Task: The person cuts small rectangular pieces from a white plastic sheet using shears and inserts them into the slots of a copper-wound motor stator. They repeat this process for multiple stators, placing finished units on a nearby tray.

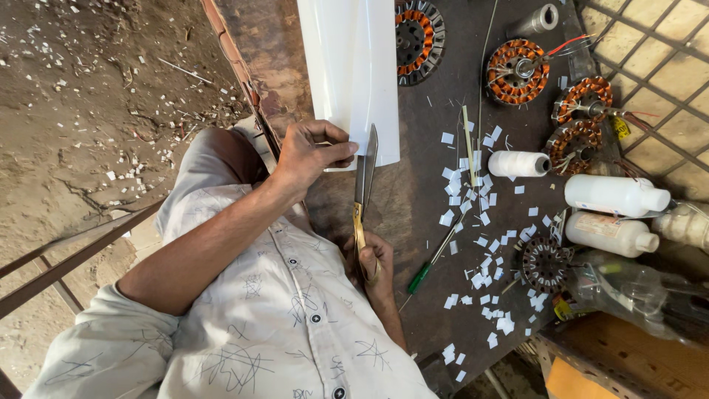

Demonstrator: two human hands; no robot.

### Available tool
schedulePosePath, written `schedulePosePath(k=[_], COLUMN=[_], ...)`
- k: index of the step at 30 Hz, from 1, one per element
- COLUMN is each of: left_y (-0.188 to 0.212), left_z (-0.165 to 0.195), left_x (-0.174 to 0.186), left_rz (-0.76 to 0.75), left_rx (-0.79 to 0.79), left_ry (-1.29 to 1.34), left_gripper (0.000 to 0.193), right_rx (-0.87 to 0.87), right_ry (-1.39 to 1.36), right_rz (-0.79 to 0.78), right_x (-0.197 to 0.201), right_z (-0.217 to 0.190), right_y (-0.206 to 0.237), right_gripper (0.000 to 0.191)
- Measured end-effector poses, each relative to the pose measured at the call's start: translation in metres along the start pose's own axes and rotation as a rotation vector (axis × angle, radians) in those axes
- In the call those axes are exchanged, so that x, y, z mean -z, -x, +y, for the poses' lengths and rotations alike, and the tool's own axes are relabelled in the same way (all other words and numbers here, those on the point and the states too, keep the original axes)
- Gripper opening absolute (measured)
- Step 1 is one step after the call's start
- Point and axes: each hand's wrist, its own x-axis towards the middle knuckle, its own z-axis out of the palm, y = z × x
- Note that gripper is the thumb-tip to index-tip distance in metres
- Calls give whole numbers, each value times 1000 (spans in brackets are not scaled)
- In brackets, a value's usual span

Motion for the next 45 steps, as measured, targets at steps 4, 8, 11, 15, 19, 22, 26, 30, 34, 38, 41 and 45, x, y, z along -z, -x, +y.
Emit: schedulePosePath(k=[4,8,11,15,19,22,26,30,34,38,41,45], left_y=[0,1,2,1,1,2,2,1,0,-3,-7,-3], left_z=[-3,-3,-2,0,-2,-2,1,9,12,12,11,9], left_x=[-1,-2,-2,-2,-1,-1,-2,-6,-1,17,21,16], left_rz=[15,19,15,13,26,27,39,26,-4,-57,-56,-22], left_rx=[2,11,-2,11,38,37,49,56,41,-33,-111,-97], left_ry=[25,85,87,20,8,13,27,38,-1,40,256,271], left_gripper=[9,9,8,7,8,8,7,7,10,20,26,38], right_rx=[13,-20,-43,-33,-5,-30,-55,-63,-82,-67,-43,-42], right_ry=[61,117,164,156,136,153,169,184,174,131,109,109], right_rz=[10,31,49,46,23,41,71,62,64,56,37,-5], right_x=[3,3,0,-2,-2,-1,-2,-3,-3,-2,-3,-9], right_z=[3,6,5,2,2,4,6,4,4,3,-2,-14], right_y=[-2,-5,-6,-8,-9,-9,-10,-15,-14,-7,-8,-9], right_gripper=[66,51,34,21,19,19,20,20,22,23,23,24])
